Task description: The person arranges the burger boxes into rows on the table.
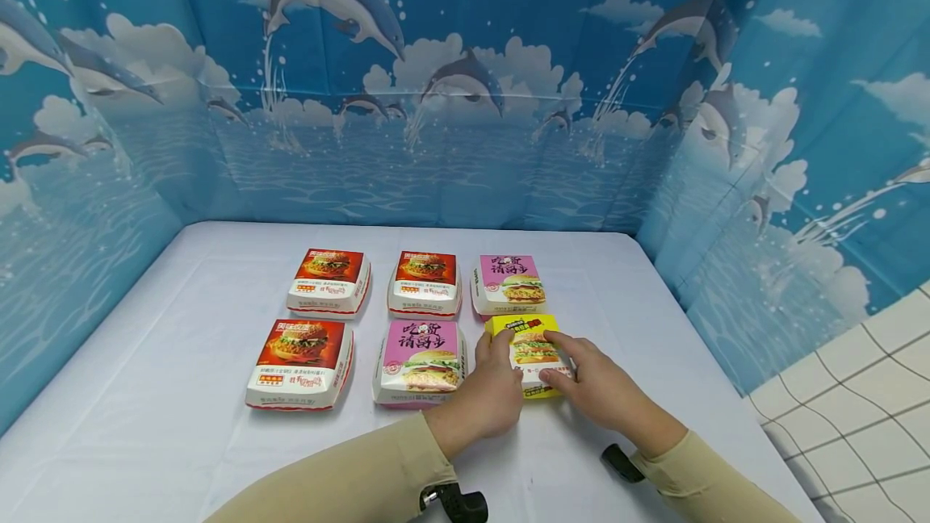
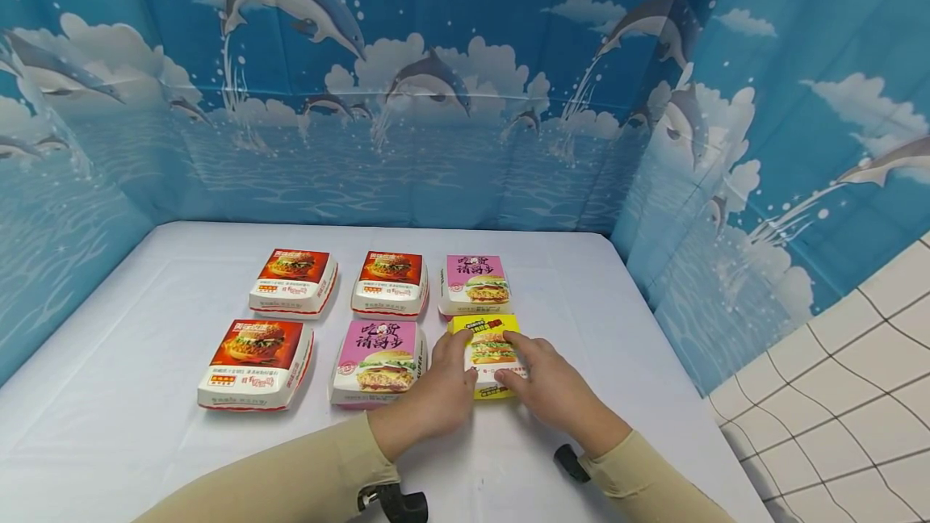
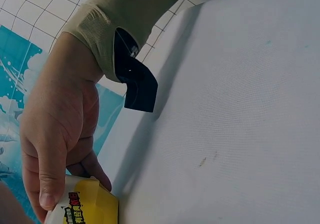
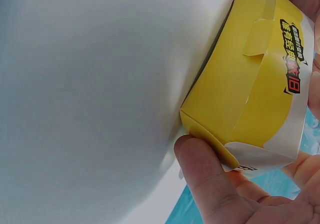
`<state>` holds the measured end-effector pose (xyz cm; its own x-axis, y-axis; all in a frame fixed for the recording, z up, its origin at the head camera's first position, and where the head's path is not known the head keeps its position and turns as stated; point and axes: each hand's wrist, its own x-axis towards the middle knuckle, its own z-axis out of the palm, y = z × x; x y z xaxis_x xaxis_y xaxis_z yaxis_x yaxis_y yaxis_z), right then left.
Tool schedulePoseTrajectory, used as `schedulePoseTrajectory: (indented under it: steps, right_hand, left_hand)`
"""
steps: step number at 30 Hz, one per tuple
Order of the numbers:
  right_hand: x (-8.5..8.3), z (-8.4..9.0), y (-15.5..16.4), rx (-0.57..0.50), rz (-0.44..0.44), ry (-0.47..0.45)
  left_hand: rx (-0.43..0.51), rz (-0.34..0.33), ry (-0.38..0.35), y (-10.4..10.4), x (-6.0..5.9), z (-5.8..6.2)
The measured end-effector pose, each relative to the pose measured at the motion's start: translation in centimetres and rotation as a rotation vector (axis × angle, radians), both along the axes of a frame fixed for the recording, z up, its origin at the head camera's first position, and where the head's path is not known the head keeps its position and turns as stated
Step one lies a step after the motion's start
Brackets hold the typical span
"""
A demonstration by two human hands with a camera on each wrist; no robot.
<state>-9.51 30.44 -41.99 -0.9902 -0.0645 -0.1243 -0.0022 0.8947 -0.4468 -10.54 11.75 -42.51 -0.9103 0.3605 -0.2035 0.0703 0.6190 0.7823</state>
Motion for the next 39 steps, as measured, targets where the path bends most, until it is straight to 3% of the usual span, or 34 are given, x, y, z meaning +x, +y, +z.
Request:
schedulePoseTrajectory:
  steps: [39]
  right_hand:
    - [0.07,0.14,-0.14,-0.008,-0.005,-0.001]
  left_hand:
    - [0.002,0.014,-0.002,-0.07,0.09,0.25]
